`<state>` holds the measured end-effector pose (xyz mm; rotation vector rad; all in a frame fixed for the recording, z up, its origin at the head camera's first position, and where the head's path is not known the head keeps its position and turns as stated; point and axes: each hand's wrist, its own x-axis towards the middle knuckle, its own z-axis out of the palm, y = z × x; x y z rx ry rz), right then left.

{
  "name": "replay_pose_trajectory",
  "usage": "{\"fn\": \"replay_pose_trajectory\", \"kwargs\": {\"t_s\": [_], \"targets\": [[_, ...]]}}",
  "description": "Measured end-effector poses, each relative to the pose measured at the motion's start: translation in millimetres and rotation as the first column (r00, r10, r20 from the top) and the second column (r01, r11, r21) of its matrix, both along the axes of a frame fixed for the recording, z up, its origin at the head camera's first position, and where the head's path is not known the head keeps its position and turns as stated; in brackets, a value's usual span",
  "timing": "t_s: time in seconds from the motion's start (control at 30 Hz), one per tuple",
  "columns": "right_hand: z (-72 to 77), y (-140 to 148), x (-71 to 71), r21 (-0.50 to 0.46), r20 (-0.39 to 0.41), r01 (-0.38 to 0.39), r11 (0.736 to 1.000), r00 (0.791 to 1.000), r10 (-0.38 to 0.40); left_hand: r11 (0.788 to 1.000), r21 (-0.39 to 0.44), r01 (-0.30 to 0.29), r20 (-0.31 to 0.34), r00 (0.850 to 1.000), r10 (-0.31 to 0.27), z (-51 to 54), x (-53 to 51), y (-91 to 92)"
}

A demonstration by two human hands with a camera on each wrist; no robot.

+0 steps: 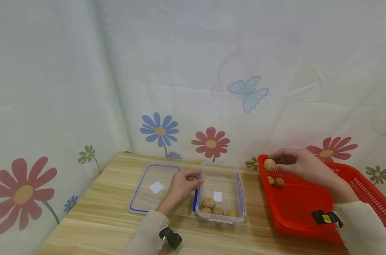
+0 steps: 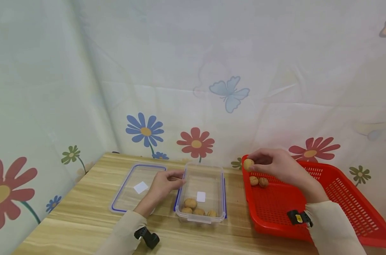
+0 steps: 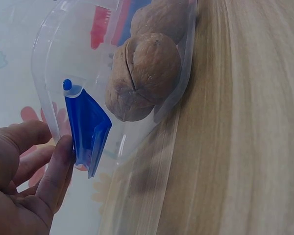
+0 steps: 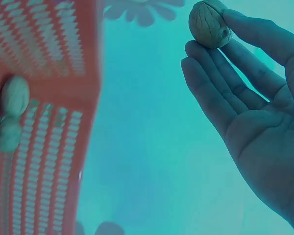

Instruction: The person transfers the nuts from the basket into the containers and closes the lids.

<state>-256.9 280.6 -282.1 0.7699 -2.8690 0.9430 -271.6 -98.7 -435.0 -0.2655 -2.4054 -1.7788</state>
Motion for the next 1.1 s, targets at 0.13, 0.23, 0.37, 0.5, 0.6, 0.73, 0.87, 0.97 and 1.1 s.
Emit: {"fn": "replay_pose_trajectory", "kwargs": {"t_s": [0.13,0.23,0.37,0.5,0.6,0.73,0.87,0.97,1.1], "targets": [[2.6,-10,7.6,-0.046,-0.015,-0.01,0.999,1.0,0.009,1.0,-0.005,-0.001,-0.003,1.0,0.001,-0.3,-0.2,-0.4],[4.5,-17,12.9,-0.083,-0.025,-0.007,0.997,1.0,0.005,1.0,-0.006,-0.004,0.0,1.0,0.004,-0.1,-0.2,-0.7],[4.4,-28,18.7,-0.154,-0.042,-0.03,0.988,0.999,0.024,1.0,-0.006,-0.003,0.004,1.0,0.003,0.2,0.2,-1.3],[0.1,-41,23.4,-0.207,-0.049,-0.07,0.976,0.997,0.061,1.0,-0.003,-0.001,-0.001,1.0,0.001,0.3,0.1,-1.5],[-5.6,-50,26.0,-0.224,-0.037,-0.064,0.972,0.998,0.057,1.0,-0.002,0.005,-0.009,1.0,-0.005,-0.7,-0.6,-1.1],[-14.6,-61,26.4,-0.256,-0.035,-0.079,0.963,0.997,0.072,1.0,0.001,0.011,-0.014,1.0,-0.011,-2.7,-1.4,-0.6],[-23.3,-70,26.2,-0.28,-0.004,-0.097,0.955,0.995,0.099,1.0,0.003,0.012,-0.016,1.0,-0.012,-2.3,-1.4,-0.7],[-29.3,-76,26.3,-0.283,0.035,-0.099,0.954,0.993,0.113,1.0,0.004,0.013,-0.016,1.0,-0.013,-1.5,-0.9,-1.1],[-34.8,-81,24.4,-0.285,0.052,-0.11,0.952,0.99,0.129,1.0,0.004,0.015,-0.01,1.0,-0.015,-0.8,0.0,-2.1]]}}
